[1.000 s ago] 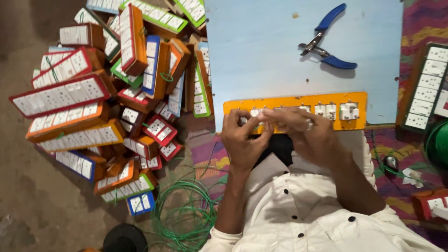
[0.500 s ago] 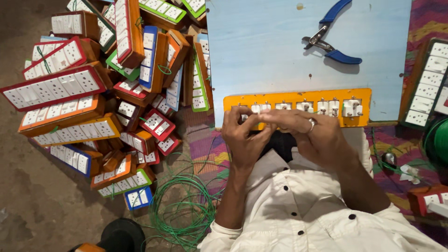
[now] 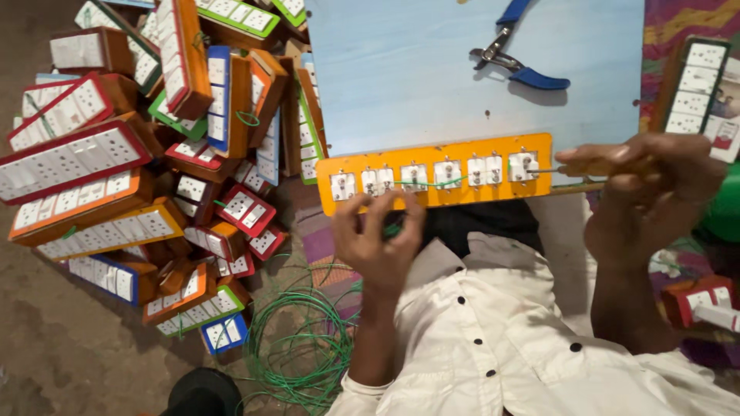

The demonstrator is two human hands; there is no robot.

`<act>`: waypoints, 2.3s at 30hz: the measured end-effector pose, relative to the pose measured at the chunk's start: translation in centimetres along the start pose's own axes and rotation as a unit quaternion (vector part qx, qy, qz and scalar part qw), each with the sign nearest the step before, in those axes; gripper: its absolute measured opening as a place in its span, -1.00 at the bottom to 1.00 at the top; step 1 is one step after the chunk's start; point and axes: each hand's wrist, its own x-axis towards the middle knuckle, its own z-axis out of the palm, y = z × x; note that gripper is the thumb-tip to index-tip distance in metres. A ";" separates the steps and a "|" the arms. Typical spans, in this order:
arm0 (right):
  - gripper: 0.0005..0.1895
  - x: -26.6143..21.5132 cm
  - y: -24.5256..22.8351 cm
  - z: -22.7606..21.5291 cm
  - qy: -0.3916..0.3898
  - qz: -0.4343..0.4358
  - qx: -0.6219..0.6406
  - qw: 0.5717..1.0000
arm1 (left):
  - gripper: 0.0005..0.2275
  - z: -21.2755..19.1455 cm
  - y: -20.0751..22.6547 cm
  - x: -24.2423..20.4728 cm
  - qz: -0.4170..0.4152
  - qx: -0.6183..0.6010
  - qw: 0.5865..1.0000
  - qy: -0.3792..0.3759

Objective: The person sits on the floor and wires a multi-gang switchboard. They use wire cutters to trim green wires and a screwdriver to secure the wires into terminal screws on each switch module.

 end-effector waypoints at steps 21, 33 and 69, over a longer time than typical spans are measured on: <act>-0.81 -3.4 0.7 0.5 -0.086 0.001 -0.035 0.996 | -0.66 8.2 4.3 -3.1 -0.058 -0.269 0.943 -0.190; -0.81 -1.2 -2.3 -0.2 -0.159 -0.016 -0.145 0.976 | -0.75 8.5 4.2 -3.3 -0.060 -0.271 0.943 -0.184; -0.99 -1.1 -1.1 -0.1 -0.108 -0.021 -0.152 0.982 | -0.58 4.0 5.1 -3.5 -0.007 -0.144 0.958 -0.247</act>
